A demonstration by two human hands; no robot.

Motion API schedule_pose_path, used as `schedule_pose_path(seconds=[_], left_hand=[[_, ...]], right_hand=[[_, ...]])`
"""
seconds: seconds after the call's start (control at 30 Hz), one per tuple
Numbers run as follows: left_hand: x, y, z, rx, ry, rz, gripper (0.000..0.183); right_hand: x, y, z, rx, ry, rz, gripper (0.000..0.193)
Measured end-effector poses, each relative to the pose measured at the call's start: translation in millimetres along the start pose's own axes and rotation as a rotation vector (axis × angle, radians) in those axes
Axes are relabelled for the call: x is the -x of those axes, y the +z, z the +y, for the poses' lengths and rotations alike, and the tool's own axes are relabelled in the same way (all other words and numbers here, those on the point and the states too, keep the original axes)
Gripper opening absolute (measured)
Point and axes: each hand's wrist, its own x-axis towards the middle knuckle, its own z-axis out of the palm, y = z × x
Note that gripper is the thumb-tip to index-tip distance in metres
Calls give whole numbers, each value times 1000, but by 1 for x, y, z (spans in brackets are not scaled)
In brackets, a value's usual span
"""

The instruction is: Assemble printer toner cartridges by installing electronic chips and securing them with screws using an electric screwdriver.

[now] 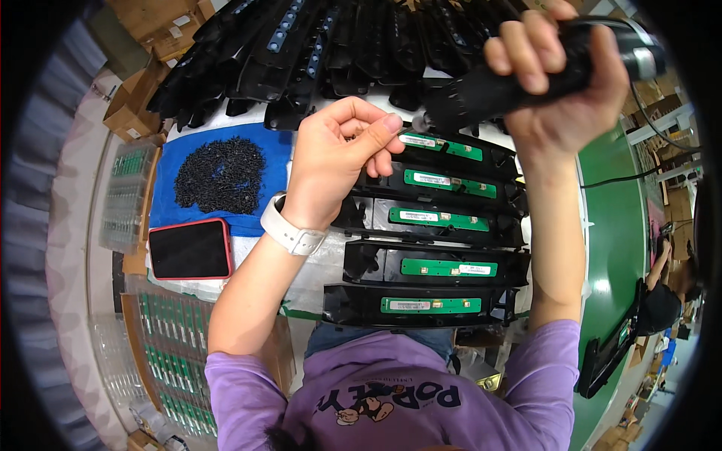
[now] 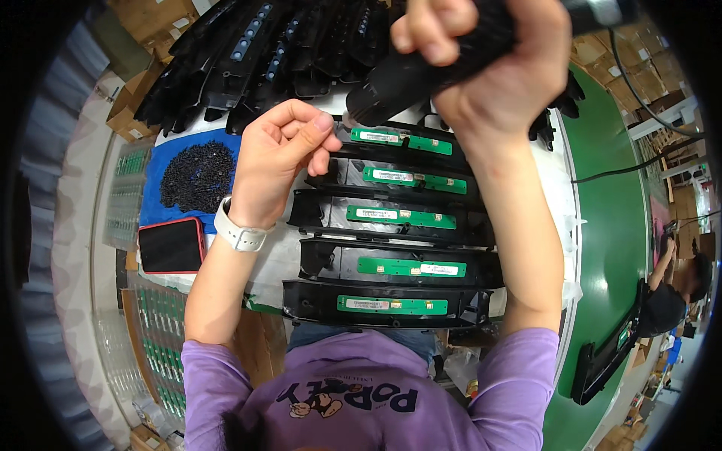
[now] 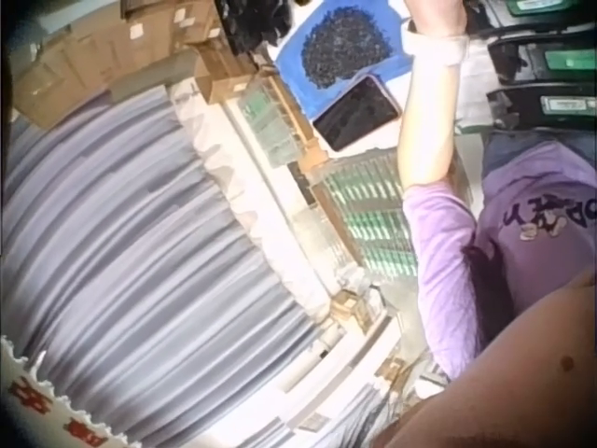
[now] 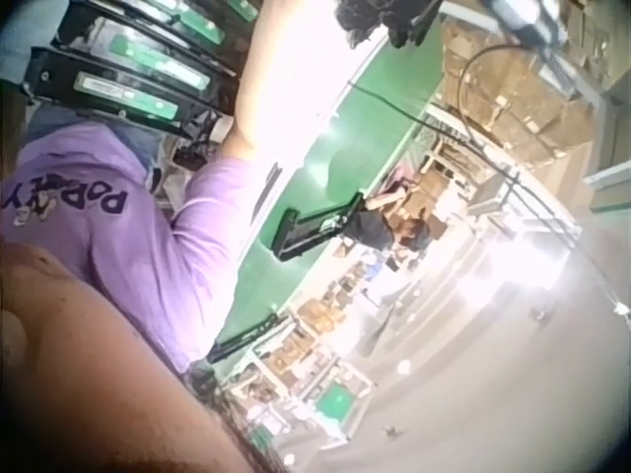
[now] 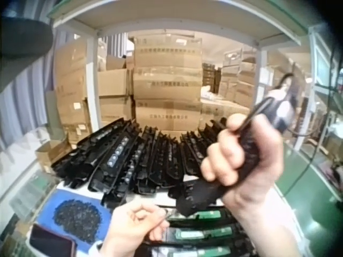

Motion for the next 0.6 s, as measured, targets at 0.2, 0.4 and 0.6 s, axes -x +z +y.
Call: schedule_pose_path(seconds=[0.2, 0.4, 0.6], left_hand=[[4, 8, -1, 36, -20, -43, 14], [5, 10, -7, -9, 18, -52, 14], [2, 6, -6, -10, -109, -143, 20]], right_hand=[[26, 11, -54, 325, 128, 162, 33], [35, 20, -55, 383, 68, 191, 33], [40, 17, -56, 372, 76, 184, 36]])
